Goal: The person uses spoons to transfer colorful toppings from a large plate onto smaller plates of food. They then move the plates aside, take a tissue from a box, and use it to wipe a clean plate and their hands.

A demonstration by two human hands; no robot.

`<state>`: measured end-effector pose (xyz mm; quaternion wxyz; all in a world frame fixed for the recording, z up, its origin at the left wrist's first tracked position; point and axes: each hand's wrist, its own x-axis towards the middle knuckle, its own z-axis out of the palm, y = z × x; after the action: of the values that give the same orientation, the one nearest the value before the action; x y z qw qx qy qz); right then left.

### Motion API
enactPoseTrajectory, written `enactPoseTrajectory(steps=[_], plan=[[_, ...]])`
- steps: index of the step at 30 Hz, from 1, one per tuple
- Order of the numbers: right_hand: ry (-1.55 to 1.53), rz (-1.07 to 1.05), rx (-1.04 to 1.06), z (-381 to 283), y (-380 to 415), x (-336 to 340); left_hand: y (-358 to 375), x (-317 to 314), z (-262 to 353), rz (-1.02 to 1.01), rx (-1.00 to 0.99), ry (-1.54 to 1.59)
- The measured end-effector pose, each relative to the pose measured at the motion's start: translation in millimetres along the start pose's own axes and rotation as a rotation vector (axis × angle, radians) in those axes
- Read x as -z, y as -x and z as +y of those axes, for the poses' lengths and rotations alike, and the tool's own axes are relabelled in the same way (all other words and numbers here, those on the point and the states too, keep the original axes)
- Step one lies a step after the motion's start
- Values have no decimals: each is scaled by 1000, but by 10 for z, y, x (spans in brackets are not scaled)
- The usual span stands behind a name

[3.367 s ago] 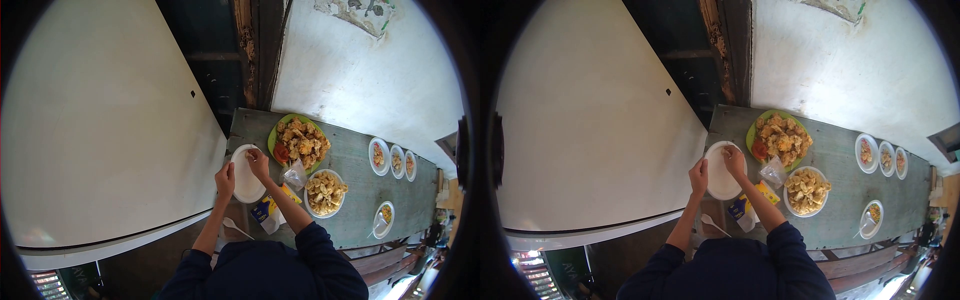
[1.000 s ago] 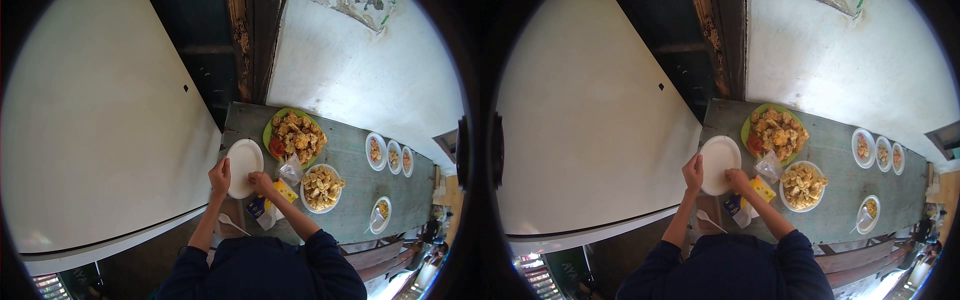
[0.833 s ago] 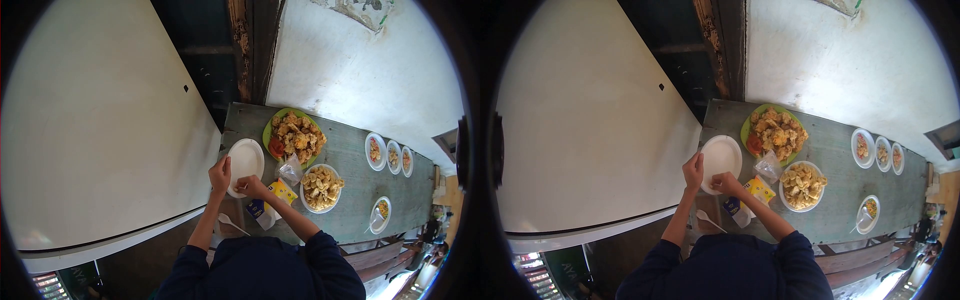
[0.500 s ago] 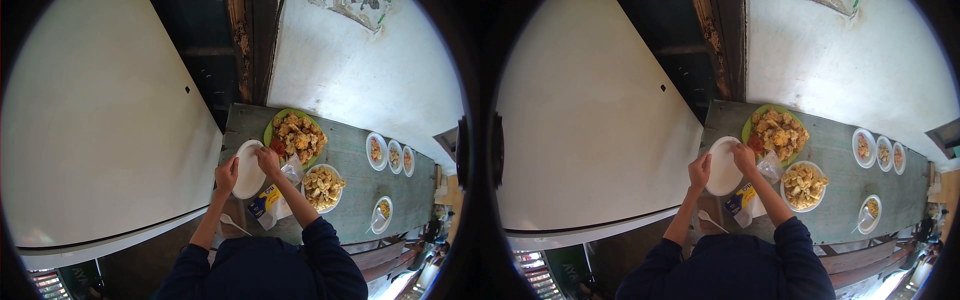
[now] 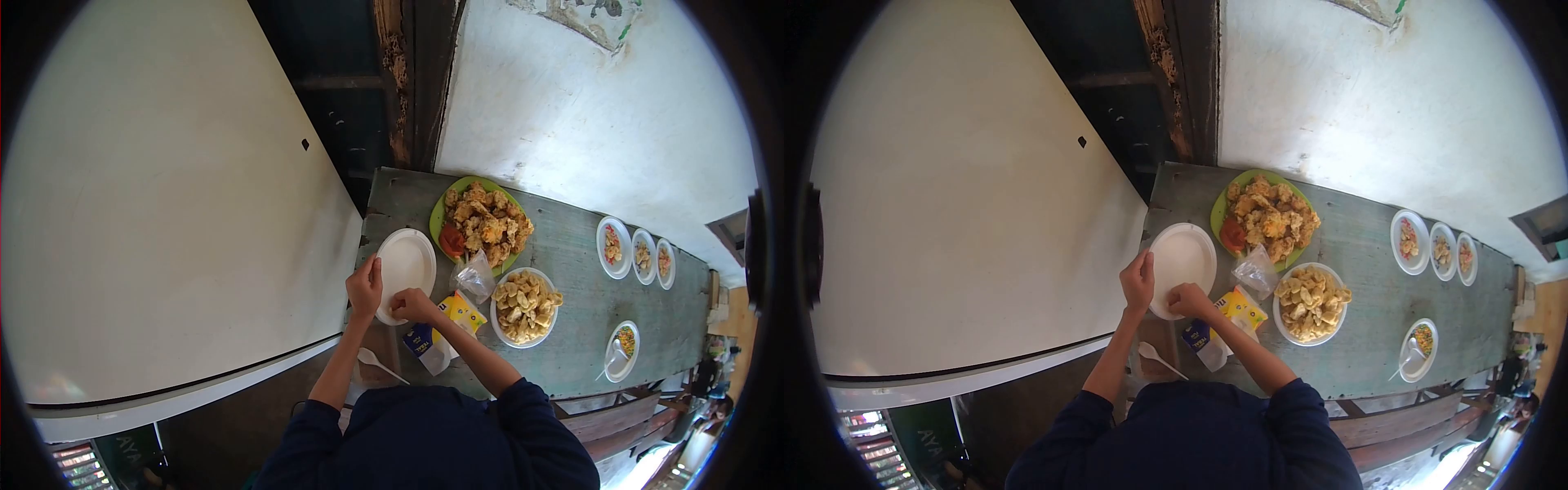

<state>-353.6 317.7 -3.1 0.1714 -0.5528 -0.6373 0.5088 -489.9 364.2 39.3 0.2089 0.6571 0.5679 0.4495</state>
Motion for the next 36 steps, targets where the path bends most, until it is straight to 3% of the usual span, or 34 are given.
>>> enactPoseTrajectory(steps=[1, 2, 4, 7, 11, 17, 19, 36], plan=[[-225, -82, 2, -106, 8, 34, 4, -1, -24, 20, -11, 8], [-225, -81, 4, -149, -13, 46, 0, 18, -28, 21, -12, 8], [-741, -152, -60, -232, -53, 71, -3, 55, -36, -16, 73, 61], [-719, 5, -16, -424, -52, 116, -4, 95, 45, -23, 225, 150], [-302, 328, 212, -606, 23, 74, 2, 118, -78, -50, 288, 150], [-283, 400, 226, -708, 100, 150, 35, 270, -229, -170, 230, 374], [-269, 407, 214, -721, 109, 164, -10, 450, -34, -442, 608, 532], [-252, 513, 203, -762, 195, 314, 37, 495, 92, -504, 601, 538]])
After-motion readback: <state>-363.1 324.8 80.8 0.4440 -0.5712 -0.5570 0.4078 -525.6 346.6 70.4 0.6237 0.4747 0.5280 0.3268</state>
